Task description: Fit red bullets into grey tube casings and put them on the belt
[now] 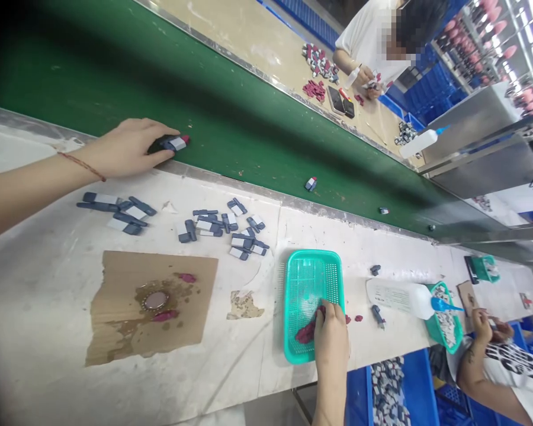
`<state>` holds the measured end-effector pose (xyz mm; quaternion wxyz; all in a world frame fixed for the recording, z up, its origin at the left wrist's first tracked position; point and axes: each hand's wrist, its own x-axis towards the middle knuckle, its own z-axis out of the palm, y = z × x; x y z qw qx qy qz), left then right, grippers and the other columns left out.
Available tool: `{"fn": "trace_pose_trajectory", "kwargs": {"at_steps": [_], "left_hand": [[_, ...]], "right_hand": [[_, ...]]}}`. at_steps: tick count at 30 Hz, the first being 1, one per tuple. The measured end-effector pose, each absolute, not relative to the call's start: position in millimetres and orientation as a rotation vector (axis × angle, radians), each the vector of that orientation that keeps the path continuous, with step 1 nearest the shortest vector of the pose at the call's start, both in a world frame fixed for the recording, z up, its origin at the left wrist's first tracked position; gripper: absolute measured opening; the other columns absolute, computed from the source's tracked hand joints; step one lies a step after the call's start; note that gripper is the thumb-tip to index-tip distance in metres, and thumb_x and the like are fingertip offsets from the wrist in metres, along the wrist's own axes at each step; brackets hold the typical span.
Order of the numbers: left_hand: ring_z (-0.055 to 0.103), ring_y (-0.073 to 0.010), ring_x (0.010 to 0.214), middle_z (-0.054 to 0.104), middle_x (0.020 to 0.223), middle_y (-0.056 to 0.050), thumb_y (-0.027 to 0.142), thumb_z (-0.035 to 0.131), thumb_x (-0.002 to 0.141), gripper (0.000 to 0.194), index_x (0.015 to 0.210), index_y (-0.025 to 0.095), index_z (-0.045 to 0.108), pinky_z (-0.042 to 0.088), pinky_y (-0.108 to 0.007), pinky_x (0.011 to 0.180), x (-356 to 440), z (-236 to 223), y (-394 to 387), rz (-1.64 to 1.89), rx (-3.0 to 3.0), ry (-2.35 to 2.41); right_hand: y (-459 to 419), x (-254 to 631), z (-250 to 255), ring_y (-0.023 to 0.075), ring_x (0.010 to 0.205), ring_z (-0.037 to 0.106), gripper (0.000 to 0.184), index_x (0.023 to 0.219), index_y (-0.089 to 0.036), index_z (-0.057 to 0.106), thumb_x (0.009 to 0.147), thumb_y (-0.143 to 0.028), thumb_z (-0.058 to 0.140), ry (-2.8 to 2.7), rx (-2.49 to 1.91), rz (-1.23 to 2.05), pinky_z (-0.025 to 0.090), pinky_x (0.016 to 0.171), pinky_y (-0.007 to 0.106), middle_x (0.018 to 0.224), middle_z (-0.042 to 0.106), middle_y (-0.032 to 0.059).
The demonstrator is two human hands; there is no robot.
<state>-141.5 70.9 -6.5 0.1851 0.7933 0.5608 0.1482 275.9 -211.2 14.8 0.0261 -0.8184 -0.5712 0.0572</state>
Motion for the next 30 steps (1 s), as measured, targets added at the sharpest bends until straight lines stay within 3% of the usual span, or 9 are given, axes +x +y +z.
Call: {"fn": "trace_pose_trajectory", "kwargs": {"at_steps": [6, 11, 15, 22, 27, 30], "left_hand": [[0.035, -0.0327, 0.13, 0.045, 0.137, -0.023, 0.041, 0.03, 0.097, 0.058, 0.131, -0.004, 0.047, 0.028, -0.053, 0.107, -159, -12, 38, 0.583, 2.333, 1.525], [0.043, -0.0303, 0.123, 0.056, 0.126, -0.018, 0.045, 0.029, 0.096, 0.052, 0.114, 0.008, 0.061, 0.032, -0.052, 0.106, -163, -14, 5, 0.686, 2.419, 1.343], [0.046, -0.028, 0.122, 0.06, 0.123, -0.014, 0.041, 0.033, 0.097, 0.042, 0.111, 0.013, 0.063, 0.035, -0.049, 0.106, -145, -6, -16, 0.697, 2.464, 1.193], [0.051, -0.0277, 0.116, 0.059, 0.124, -0.014, 0.026, 0.038, 0.096, 0.031, 0.117, 0.016, 0.06, 0.043, -0.042, 0.097, -94, 2, -41, 0.55, 2.504, 0.999], [0.055, -0.0291, 0.102, 0.06, 0.115, -0.016, 0.022, 0.044, 0.095, 0.026, 0.115, 0.011, 0.057, 0.047, -0.04, 0.083, -84, -2, -42, 0.409, 2.637, 1.098], [0.056, -0.0293, 0.096, 0.061, 0.109, -0.016, 0.021, 0.046, 0.094, 0.024, 0.11, 0.01, 0.059, 0.047, -0.04, 0.079, -81, -2, -42, 0.401, 2.674, 1.164]], "right_hand": [[-207, 278, 23, 0.0234, 0.069, 0.064, 0.032, 0.098, -0.017, 0.068, 0.083, -0.034, 0.046, -1.774, -2.337, 0.467, 0.052, 0.066, 0.038, 0.097, 0.068, 0.013], [-204, 275, 19, 0.0279, 0.087, 0.064, 0.027, 0.089, -0.019, 0.069, 0.083, -0.031, 0.045, -1.787, -2.328, 0.333, 0.052, 0.076, 0.041, 0.098, 0.068, 0.0136], [-203, 278, 17, 0.0285, 0.081, 0.064, 0.029, 0.089, -0.018, 0.068, 0.082, -0.033, 0.044, -1.792, -2.385, 0.273, 0.051, 0.074, 0.043, 0.093, 0.069, 0.0144], [-198, 275, 25, 0.026, 0.068, 0.064, 0.025, 0.068, -0.022, 0.062, 0.08, -0.039, 0.048, -1.753, -2.355, 0.382, 0.051, 0.066, 0.039, 0.073, 0.067, 0.0088], [-202, 279, 18, 0.0268, 0.071, 0.068, 0.027, 0.083, -0.02, 0.067, 0.079, -0.04, 0.049, -1.68, -2.334, 0.334, 0.053, 0.064, 0.039, 0.089, 0.071, 0.0124], [-205, 282, 14, 0.0284, 0.075, 0.068, 0.028, 0.077, -0.021, 0.066, 0.08, -0.039, 0.046, -1.722, -2.345, 0.244, 0.052, 0.067, 0.041, 0.088, 0.071, 0.0138]]}}
